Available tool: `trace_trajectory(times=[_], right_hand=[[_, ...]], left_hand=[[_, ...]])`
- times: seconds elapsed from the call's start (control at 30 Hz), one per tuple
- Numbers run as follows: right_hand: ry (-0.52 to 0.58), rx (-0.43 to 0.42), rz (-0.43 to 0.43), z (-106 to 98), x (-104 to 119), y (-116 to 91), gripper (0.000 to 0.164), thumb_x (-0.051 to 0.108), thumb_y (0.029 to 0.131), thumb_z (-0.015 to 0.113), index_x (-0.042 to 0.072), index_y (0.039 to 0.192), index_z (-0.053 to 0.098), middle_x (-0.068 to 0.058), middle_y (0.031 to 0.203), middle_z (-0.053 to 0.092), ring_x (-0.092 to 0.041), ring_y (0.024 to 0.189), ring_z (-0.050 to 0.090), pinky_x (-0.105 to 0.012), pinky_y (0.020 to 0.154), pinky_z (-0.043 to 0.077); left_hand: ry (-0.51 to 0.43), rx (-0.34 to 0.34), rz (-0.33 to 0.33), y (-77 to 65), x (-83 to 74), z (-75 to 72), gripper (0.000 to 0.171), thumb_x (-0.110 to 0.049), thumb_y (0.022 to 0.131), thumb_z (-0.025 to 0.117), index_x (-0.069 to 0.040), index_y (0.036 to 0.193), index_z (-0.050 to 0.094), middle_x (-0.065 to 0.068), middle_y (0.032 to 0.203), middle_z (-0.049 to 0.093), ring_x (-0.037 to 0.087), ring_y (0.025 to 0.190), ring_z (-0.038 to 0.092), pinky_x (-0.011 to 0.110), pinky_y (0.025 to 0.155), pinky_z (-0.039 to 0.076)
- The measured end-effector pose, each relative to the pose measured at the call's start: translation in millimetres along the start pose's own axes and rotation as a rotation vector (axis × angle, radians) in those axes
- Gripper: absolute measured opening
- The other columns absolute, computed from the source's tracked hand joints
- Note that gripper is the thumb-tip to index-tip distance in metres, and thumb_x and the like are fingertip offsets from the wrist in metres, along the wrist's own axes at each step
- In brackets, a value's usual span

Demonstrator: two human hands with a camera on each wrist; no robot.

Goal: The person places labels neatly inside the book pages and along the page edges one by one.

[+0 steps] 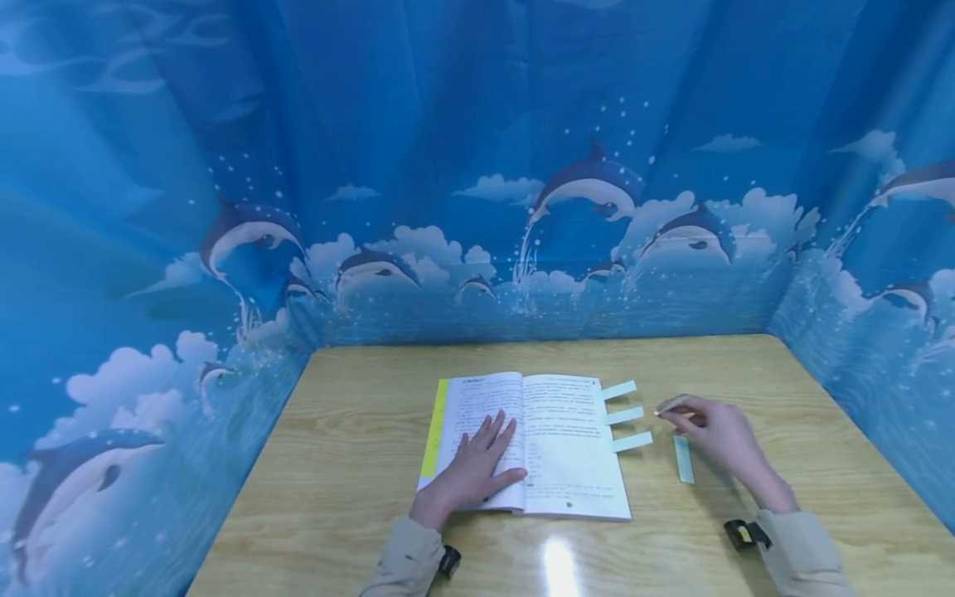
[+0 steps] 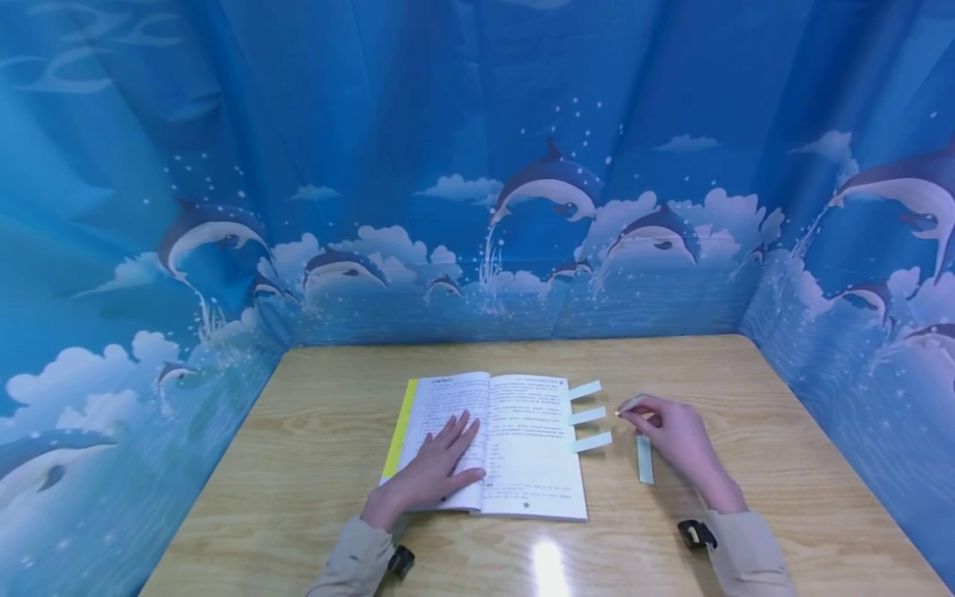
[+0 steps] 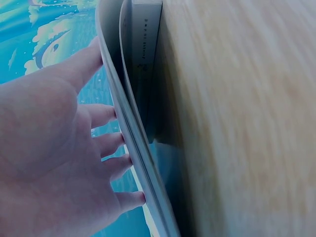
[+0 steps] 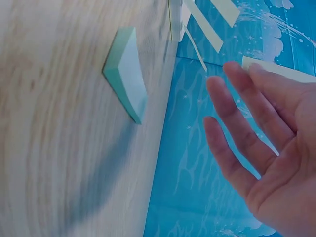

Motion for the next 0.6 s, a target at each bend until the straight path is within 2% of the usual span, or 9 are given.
trace_trajectory(times=[0.13, 0.3, 0.4, 0.53, 0.6], right_hand=[[-0.001, -0.010, -0.003, -0.1, -0.1, 0.3, 0.017, 0.010, 0.099, 0.066, 0.011, 0.114, 0.073, -0.012, 0.093, 0.078, -0.018, 0.068, 0.073, -0.022, 0.054, 0.052], [-0.006, -0.014, 0.022, -0.1, -1.8, 1.2, 0.028, 0.001, 0.103, 0.052, 0.010, 0.124, 0.069, -0.010, 0.085, 0.076, -0.020, 0.066, 0.071, -0.024, 0.041, 0.037], [0.019, -0.018, 0.037, -0.2, -0.2, 1.5, 0.028, 0.010, 0.108, 0.046, 0.009, 0.128, 0.066, -0.015, 0.090, 0.075, -0.023, 0.068, 0.071, -0.027, 0.039, 0.035], [0.056, -0.017, 0.051, -0.7, 4.6, 1.5, 0.038, 0.030, 0.111, 0.040, 0.009, 0.127, 0.067, -0.022, 0.112, 0.072, -0.024, 0.074, 0.073, -0.030, 0.046, 0.047], [0.069, -0.010, 0.057, -0.9, 6.9, 1.5, 0.041, 0.034, 0.111, 0.039, 0.010, 0.125, 0.069, -0.023, 0.120, 0.070, -0.025, 0.076, 0.073, -0.030, 0.050, 0.051]], left_hand=[[-0.001, -0.004, 0.007, -0.1, 0.3, 0.3, 0.079, -0.058, 0.102, 0.049, -0.018, 0.163, 0.019, 0.006, 0.171, 0.005, 0.028, 0.157, 0.005, 0.061, 0.123, 0.009], [0.001, -0.007, 0.010, 0.1, 0.4, 0.4, 0.079, -0.057, 0.102, 0.049, -0.017, 0.163, 0.020, 0.007, 0.171, 0.006, 0.028, 0.157, 0.005, 0.062, 0.123, 0.009], [0.003, -0.006, 0.009, 0.4, 0.3, 0.6, 0.079, -0.057, 0.102, 0.049, -0.017, 0.163, 0.020, 0.007, 0.171, 0.006, 0.028, 0.157, 0.005, 0.062, 0.123, 0.009], [0.005, -0.003, 0.003, 0.4, -0.2, 0.4, 0.079, -0.058, 0.102, 0.049, -0.017, 0.163, 0.020, 0.007, 0.171, 0.006, 0.028, 0.157, 0.005, 0.061, 0.124, 0.008], [0.002, -0.003, 0.001, 0.0, -0.8, 0.0, 0.079, -0.057, 0.102, 0.049, -0.017, 0.163, 0.020, 0.007, 0.171, 0.006, 0.028, 0.157, 0.005, 0.061, 0.124, 0.008]])
Point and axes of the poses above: each hand's wrist, its own y-axis towards the middle knuckle, its own z-axis out of the palm, x = y × z, the point moved 4 cm from there along y, towards the middle knuckle
